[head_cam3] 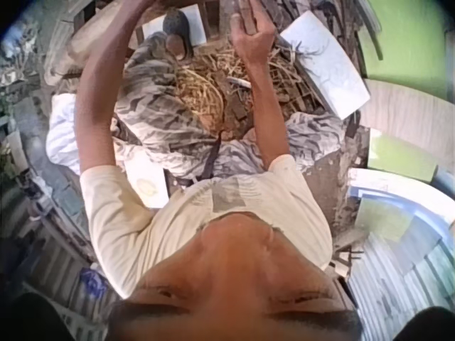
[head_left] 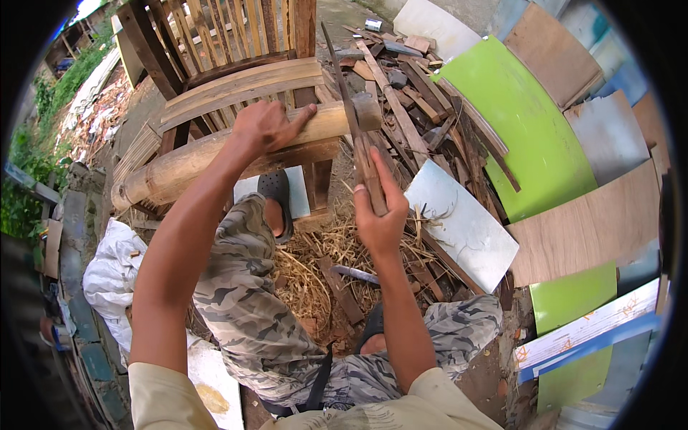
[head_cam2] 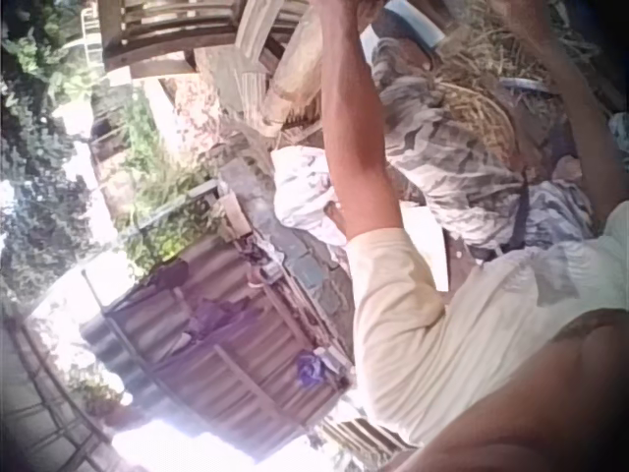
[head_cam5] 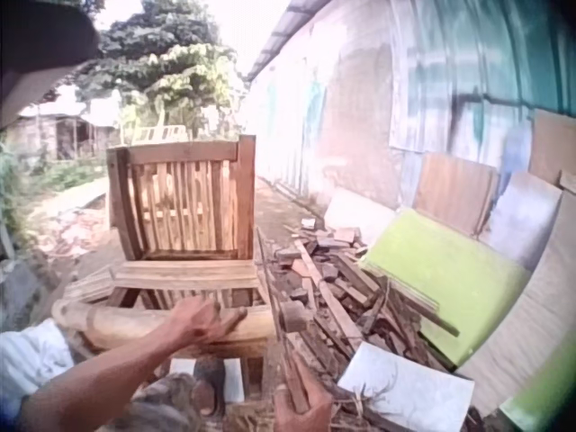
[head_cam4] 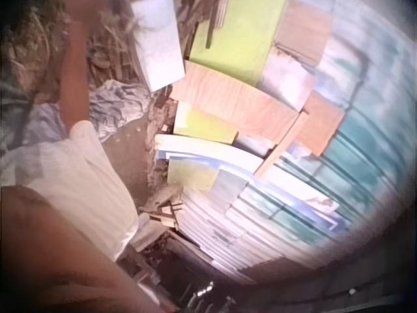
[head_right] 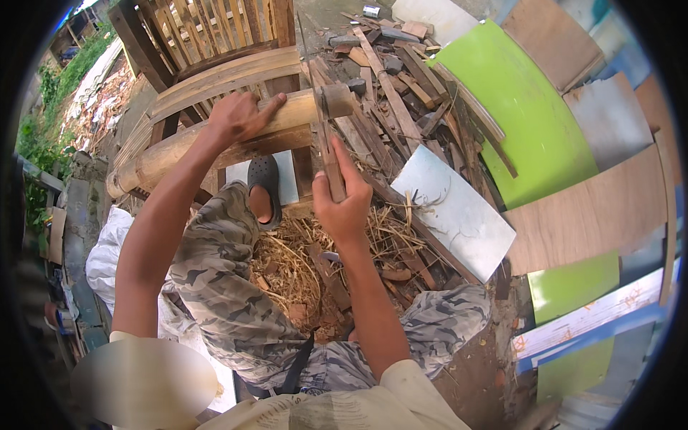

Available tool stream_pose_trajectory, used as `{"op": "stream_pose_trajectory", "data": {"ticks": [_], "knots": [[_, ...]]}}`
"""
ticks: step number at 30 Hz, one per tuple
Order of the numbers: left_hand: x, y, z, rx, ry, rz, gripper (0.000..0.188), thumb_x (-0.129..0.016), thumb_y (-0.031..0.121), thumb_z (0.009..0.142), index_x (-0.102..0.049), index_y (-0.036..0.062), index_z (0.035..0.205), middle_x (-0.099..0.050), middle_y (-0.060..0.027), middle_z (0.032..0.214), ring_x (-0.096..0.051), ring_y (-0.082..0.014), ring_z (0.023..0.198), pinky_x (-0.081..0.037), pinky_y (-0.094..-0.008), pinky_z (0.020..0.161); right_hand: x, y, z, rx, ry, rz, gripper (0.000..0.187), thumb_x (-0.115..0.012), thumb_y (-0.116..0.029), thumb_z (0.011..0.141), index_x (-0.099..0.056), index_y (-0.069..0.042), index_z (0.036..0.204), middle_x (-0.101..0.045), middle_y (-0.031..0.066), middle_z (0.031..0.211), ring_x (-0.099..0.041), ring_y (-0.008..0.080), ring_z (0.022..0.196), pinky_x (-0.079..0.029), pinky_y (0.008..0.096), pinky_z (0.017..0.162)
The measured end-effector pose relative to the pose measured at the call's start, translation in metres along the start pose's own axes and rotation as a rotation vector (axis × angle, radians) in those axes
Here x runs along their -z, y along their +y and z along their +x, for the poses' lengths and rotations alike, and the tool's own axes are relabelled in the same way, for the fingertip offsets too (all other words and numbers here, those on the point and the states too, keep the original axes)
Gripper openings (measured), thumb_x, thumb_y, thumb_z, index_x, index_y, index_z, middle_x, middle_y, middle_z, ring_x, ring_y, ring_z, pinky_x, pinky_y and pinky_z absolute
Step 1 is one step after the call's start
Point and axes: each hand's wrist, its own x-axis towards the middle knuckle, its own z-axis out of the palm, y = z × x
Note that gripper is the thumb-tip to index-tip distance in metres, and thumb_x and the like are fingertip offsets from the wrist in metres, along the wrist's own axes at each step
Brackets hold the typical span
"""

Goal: The person sits on the ground and uses a knife to shave thin wooden sticks, then places them into the slats of a wooden chair. The person repeatedly shaves sticks and inserts them into the chair frame.

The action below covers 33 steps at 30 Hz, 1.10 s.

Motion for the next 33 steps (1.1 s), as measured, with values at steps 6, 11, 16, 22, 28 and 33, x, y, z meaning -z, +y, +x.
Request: {"op": "stream_pose_trajectory", "data": {"ticks": [6, 11, 16, 22, 28, 33], "knots": [[0.004, -0.014, -0.002, 0.023, -0.046, -0.013, 0.098, -0.026, 0.079, 0.09, -0.065, -0.0074, 0.066, -0.064, -0.0304, 0.07, -0.067, -0.0421, 0.072, -0.054, -0.0518, 0.073, 0.042, -0.03, -0.104, -0.202, -0.088, 0.037, 0.055, -0.058, -0.002, 0.085, -0.049, 0.009, 0.138, -0.068, 0.0207, 0.118, -0.068, 0.0184, 0.096, -0.052, 0.0264, 0.081], [0.009, -0.002, -0.001, -0.003, -0.039, -0.011, 0.098, -0.028, 0.078, 0.091, -0.068, -0.0099, 0.072, -0.065, -0.0319, 0.073, -0.068, -0.0443, 0.078, -0.054, -0.0516, 0.076, 0.009, -0.003, -0.033, -0.053, -0.048, 0.026, 0.056, -0.058, 0.0, 0.083, -0.051, 0.007, 0.138, -0.07, 0.0204, 0.111, -0.066, 0.0121, 0.079, -0.052, 0.0257, 0.068], [0.003, -0.001, 0.001, 0.05, -0.063, -0.007, 0.097, -0.029, 0.077, 0.091, -0.068, -0.0104, 0.078, -0.065, -0.0329, 0.075, -0.067, -0.0449, 0.081, -0.053, -0.0516, 0.077, 0.004, 0.009, -0.017, -0.074, -0.027, 0.064, 0.058, -0.058, 0.0, 0.082, -0.051, 0.004, 0.139, -0.071, 0.0196, 0.109, -0.063, 0.0108, 0.071, -0.051, 0.0265, 0.063], [0.006, -0.011, -0.004, 0.036, -0.078, -0.005, 0.095, -0.03, 0.076, 0.091, -0.068, -0.0104, 0.08, -0.065, -0.0325, 0.075, -0.067, -0.0446, 0.081, -0.053, -0.0512, 0.079, 0.038, -0.01, -0.097, -0.083, -0.083, 0.032, 0.059, -0.058, 0.003, 0.082, -0.05, 0.005, 0.14, -0.069, 0.0207, 0.115, -0.066, 0.0144, 0.08, -0.053, 0.0286, 0.068], [0.004, 0.001, 0.003, 0.006, -0.046, 0.036, 0.1, -0.028, 0.08, 0.089, -0.071, -0.01, 0.085, -0.068, -0.0313, 0.086, -0.069, -0.0415, 0.088, -0.055, -0.0485, 0.08, -0.014, 0.021, 0.009, 0.042, 0.034, 0.079, 0.06, -0.057, 0.001, 0.08, -0.051, 0.002, 0.14, -0.071, 0.0237, 0.104, -0.064, 0.0149, 0.062, -0.05, 0.027, 0.057], [0.006, -0.009, 0.0, 0.072, -0.1, 0.02, 0.099, -0.029, 0.08, 0.089, -0.07, -0.0104, 0.095, -0.068, -0.0319, 0.096, -0.068, -0.0419, 0.095, -0.053, -0.0489, 0.087, 0.055, -0.012, -0.124, -0.113, -0.092, 0.034, 0.058, -0.055, 0.004, 0.082, -0.05, 0.005, 0.14, -0.069, 0.0209, 0.117, -0.064, 0.0122, 0.074, -0.051, 0.0259, 0.062]]}}
